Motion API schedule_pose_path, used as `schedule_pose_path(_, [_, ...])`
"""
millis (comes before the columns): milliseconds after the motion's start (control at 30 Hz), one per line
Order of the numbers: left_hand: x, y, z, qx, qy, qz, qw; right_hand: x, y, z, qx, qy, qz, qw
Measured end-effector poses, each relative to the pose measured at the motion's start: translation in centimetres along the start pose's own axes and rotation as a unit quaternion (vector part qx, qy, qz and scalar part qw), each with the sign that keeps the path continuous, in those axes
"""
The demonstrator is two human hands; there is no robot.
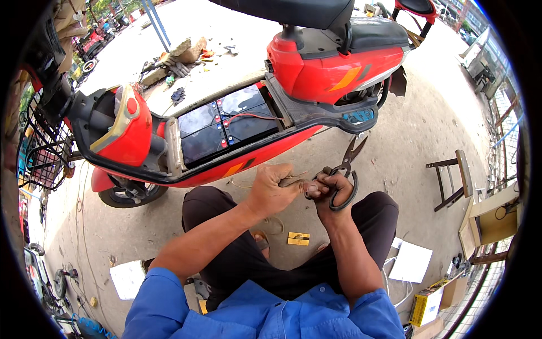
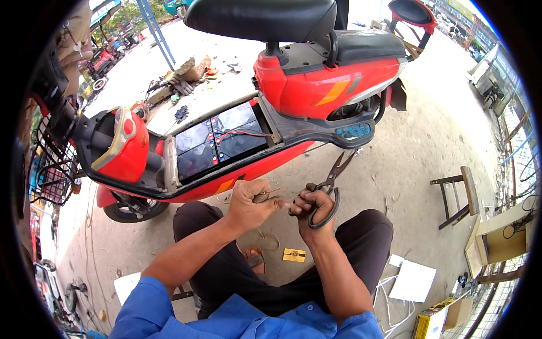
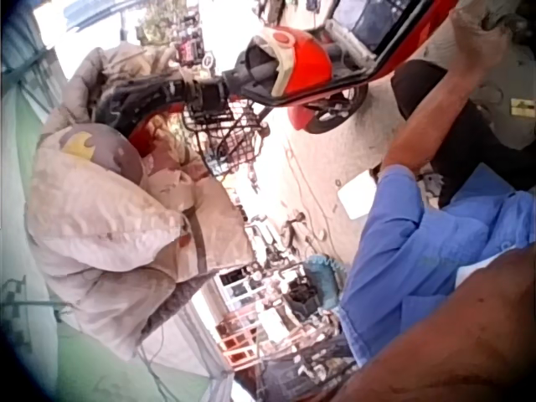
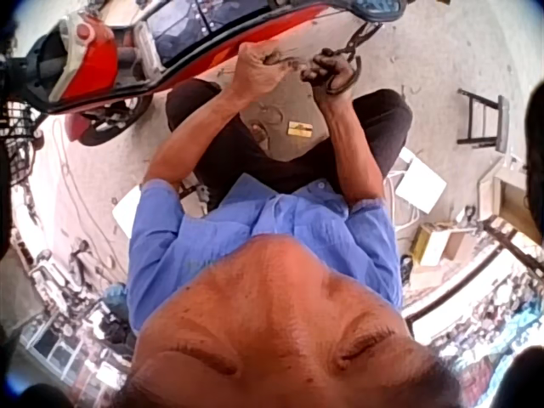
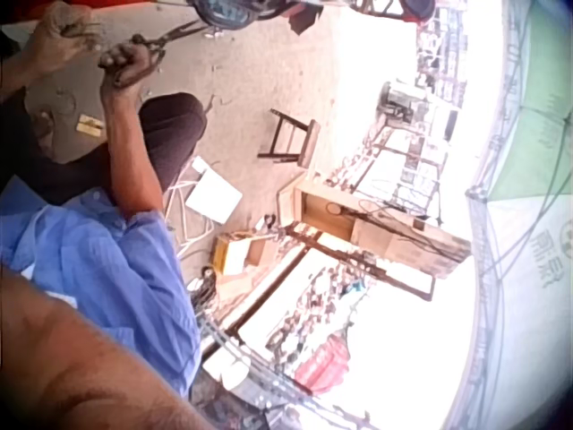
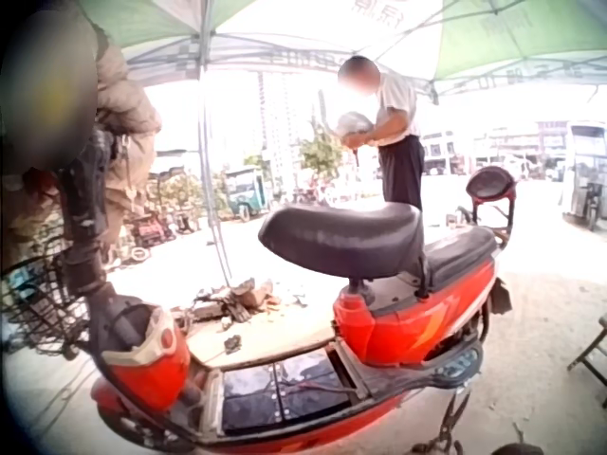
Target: The person sits beside a red electric scooter with its seat removed, exposing the battery pack. They use pliers and a screwdriver to strip and twist wires connected to the battery terminals. Another person sits nearby holding a helmet.
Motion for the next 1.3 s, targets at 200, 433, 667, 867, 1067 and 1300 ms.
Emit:
schedule_pose_path(200, [-0.5,-1.6,0.0,0.098,-0.016,0.084,0.992,-0.8,0.4,3.0,0.5,-0.009,0.083,0.862])
schedule_pose_path(433, [-0.6,-1.9,0.3,0.237,-0.043,0.127,0.962,-2.0,6.0,9.6,0.872,-0.067,-0.088,0.477])
schedule_pose_path(667, [-0.8,-2.4,1.1,0.314,-0.036,0.124,0.941,-3.6,8.7,12.7,0.913,-0.069,-0.121,0.384])
schedule_pose_path(867, [-0.9,-2.8,1.7,0.349,-0.035,0.149,0.925,-5.2,9.7,14.1,0.914,-0.063,-0.096,0.39])
schedule_pose_path(1067, [-1.0,-3.5,1.9,0.412,-0.031,0.156,0.897,-4.7,3.8,4.2,0.745,-0.04,0.18,0.642])
schedule_pose_path(1300, [-1.1,-2.9,0.8,0.443,-0.046,0.179,0.877,-0.4,1.3,-3.4,0.552,-0.145,0.325,0.754])
Point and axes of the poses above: each hand's wrist, its own x-axis away from the middle knuckle, its own z-axis out of the back of the hand, y = z × x, the point moved 2 cm from there along -x, towards the middle knuckle, and after that the axes turned 7 degrees about -x, right-handed, at the moved point
